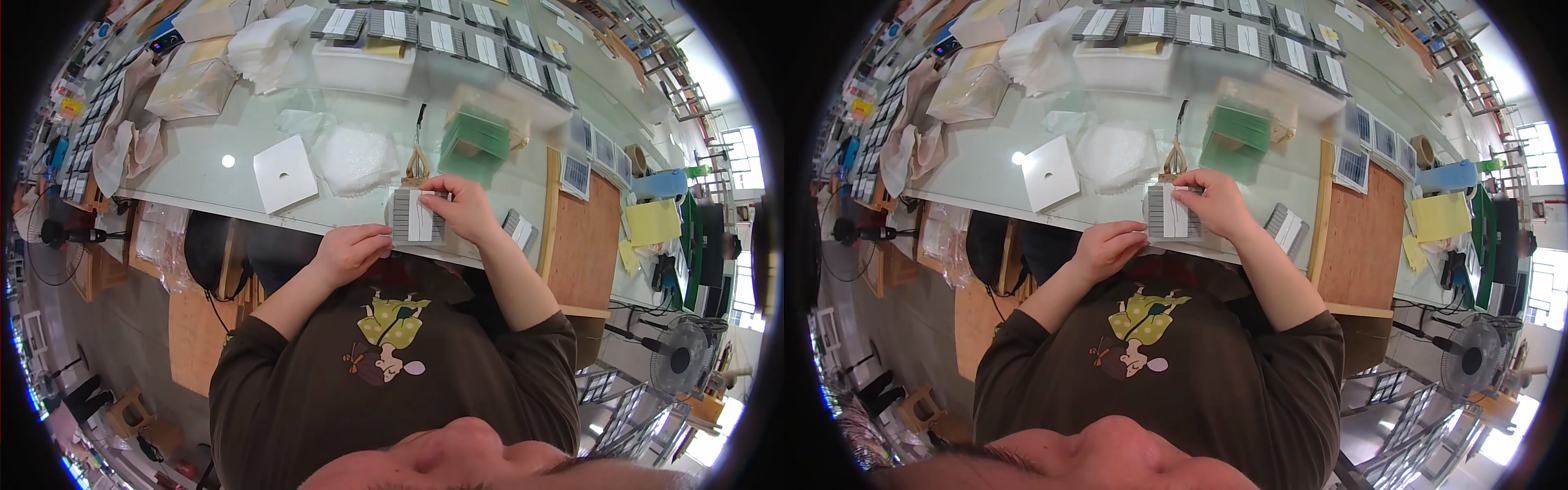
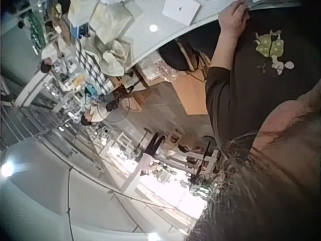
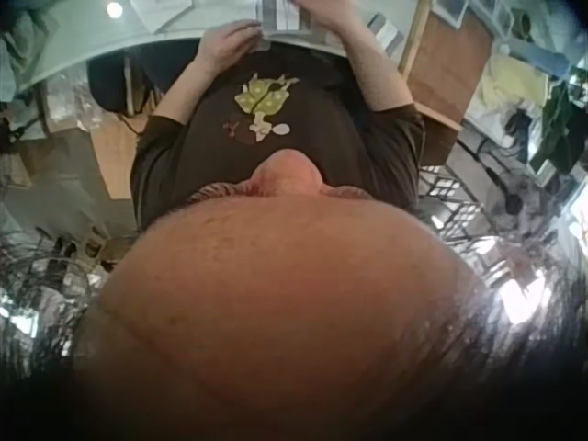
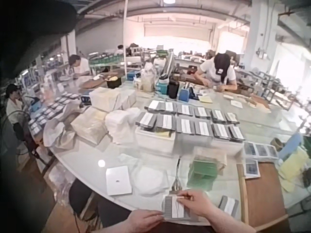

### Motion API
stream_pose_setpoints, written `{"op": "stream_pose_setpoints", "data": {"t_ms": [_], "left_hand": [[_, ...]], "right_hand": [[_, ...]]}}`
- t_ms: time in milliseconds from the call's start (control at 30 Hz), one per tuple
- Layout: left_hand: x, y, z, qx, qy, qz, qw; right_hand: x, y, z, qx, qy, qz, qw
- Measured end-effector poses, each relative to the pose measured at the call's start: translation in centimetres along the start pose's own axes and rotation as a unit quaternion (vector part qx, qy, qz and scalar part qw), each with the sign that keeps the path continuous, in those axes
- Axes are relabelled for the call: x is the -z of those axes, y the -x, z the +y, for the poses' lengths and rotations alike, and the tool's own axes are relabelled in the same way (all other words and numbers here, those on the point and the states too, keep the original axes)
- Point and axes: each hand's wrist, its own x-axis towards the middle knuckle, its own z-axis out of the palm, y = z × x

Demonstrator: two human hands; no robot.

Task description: Inspecting and packaging small solar panels into individual white paper boxes.

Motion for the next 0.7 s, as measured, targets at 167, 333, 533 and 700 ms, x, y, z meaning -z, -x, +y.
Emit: {"op": "stream_pose_setpoints", "data": {"t_ms": [167,333,533,700], "left_hand": [[0.0,0.0,0.0,-0.014,-0.019,-0.004,1.0],[0.1,0.0,0.0,-0.01,-0.023,-0.011,1.0],[0.1,0.0,-0.1,-0.018,-0.026,-0.015,0.999],[0.2,-0.1,0.0,-0.018,-0.032,-0.017,0.999]], "right_hand": [[-0.1,-0.1,0.2,0.013,0.002,0.0,1.0],[-0.3,0.0,0.2,0.017,0.012,0.009,1.0],[-0.7,0.3,0.6,0.033,0.045,0.048,0.997],[0.6,0.5,2.1,0.173,0.238,0.182,0.938]]}}
